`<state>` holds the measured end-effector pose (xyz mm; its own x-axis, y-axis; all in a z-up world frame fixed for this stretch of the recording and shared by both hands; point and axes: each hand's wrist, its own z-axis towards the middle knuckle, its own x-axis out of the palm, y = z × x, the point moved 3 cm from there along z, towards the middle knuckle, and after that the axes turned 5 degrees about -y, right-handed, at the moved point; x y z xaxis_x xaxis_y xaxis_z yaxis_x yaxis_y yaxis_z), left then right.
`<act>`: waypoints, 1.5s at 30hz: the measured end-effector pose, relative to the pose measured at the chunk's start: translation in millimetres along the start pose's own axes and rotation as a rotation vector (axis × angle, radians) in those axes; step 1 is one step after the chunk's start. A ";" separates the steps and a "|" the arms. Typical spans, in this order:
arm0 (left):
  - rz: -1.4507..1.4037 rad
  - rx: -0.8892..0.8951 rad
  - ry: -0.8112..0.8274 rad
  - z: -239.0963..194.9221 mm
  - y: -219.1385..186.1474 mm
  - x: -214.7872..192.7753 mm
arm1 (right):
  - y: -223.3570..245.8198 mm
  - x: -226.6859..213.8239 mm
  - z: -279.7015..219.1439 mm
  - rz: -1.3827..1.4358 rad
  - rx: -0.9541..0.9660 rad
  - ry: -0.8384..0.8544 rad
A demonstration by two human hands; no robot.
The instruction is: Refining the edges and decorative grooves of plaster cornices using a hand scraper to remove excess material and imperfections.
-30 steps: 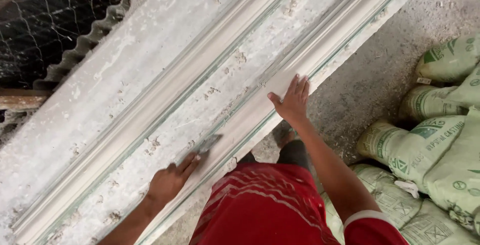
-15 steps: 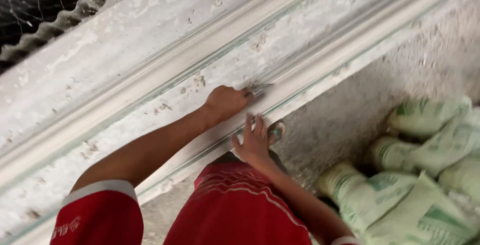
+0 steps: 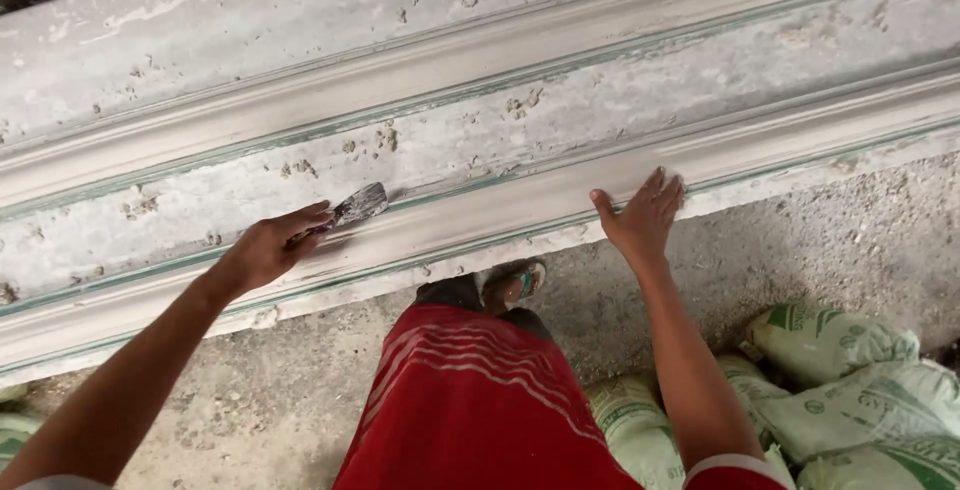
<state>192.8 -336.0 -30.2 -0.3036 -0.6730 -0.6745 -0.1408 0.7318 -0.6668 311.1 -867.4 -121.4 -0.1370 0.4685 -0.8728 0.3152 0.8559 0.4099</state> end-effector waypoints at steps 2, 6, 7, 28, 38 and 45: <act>0.027 0.027 0.027 19.9 -10.3 16.3 | 2.5 6.7 -2.8 0.015 0.013 0.017; 0.136 0.170 0.094 106.3 -39.4 96.3 | 8.9 5.6 -1.7 0.011 0.008 0.021; 0.131 0.187 0.104 134.1 -64.8 127.3 | 5.4 5.6 -2.8 0.006 0.023 0.009; 1.036 0.802 0.001 -21.3 25.6 -7.0 | 25.5 -5.1 -10.9 0.059 0.034 -0.053; 0.578 0.875 0.126 201.9 -217.8 193.9 | 34.0 -10.5 -11.2 0.034 0.085 -0.039; 0.471 0.791 0.228 260.6 -249.2 232.2 | 19.8 2.8 -4.6 0.024 0.113 0.009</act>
<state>403.0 -702.7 -103.2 -0.3545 -0.2287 -0.9067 0.6972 0.5815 -0.4193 312.6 -848.2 -114.5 -0.1364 0.4909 -0.8605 0.4219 0.8147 0.3979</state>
